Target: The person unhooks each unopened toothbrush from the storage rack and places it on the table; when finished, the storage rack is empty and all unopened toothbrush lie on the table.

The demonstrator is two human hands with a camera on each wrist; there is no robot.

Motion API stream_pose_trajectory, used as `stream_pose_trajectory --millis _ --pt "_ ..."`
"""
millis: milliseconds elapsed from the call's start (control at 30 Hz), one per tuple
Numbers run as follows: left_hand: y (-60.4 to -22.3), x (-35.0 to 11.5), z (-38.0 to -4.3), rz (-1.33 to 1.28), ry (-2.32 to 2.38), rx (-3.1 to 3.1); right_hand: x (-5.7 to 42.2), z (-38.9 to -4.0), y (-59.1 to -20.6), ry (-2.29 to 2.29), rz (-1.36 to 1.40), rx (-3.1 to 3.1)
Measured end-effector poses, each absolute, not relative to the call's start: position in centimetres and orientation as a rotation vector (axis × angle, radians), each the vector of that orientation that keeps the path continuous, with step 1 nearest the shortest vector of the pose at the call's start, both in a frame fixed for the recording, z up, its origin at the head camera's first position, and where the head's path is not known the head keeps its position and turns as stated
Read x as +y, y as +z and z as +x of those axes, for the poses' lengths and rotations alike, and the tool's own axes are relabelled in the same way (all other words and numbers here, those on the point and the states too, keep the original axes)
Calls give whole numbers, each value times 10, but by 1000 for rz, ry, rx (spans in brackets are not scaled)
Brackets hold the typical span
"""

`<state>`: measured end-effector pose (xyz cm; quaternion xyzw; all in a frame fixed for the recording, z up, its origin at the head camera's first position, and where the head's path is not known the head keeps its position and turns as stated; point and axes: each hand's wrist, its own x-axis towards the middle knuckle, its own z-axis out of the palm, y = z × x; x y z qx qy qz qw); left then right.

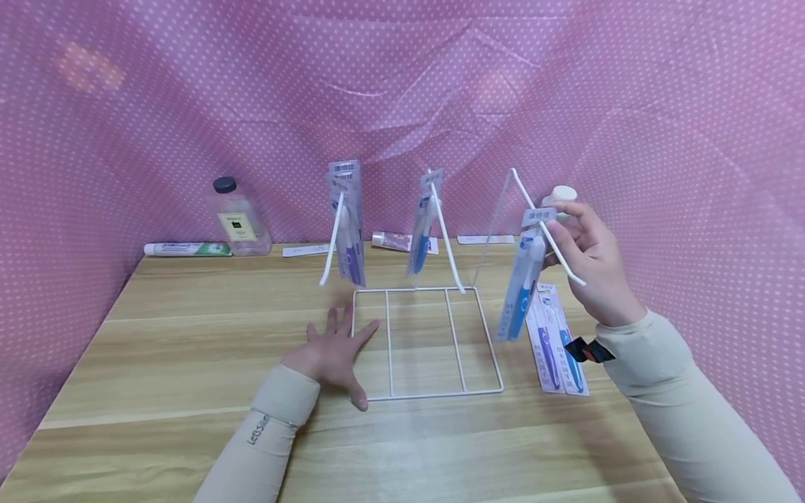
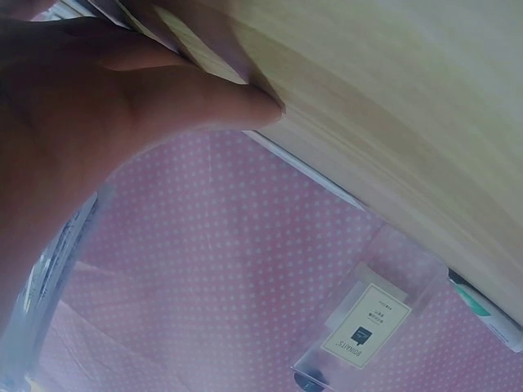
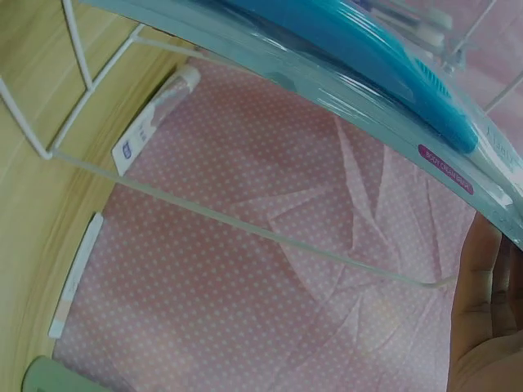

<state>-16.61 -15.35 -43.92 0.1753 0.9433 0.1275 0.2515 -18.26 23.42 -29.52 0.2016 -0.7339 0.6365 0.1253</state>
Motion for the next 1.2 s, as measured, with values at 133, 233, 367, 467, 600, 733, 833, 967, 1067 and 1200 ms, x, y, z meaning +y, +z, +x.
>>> stream_pose_trajectory --millis 133,233,367,467,600,733,833,967,1067,1200 --pt "-437 -153 -164 483 342 2575 236 -174 -296 1790 581 -2147" --pt "-436 -153 -164 483 348 2570 238 -168 -297 1786 613 -2122" --pt "-438 -153 -165 477 347 2562 242 -157 -297 1750 686 -2096" --pt "-438 -153 -165 476 349 2565 243 -149 -297 1711 748 -2088" --pt "-438 -153 -164 468 358 2569 242 -139 -297 1670 815 -2080" --pt "-438 -153 -164 466 361 2571 241 -130 -299 1659 847 -2054" --pt "-439 -153 -165 477 363 2569 243 -123 -302 1668 870 -2025" --pt "-448 -155 -168 481 370 2565 245 -114 -305 1721 887 -1976" --pt "-455 -157 -171 480 368 2568 245 -106 -305 1741 877 -1952" --pt "-459 -158 -173 492 372 2579 246 -99 -302 1769 869 -1923"
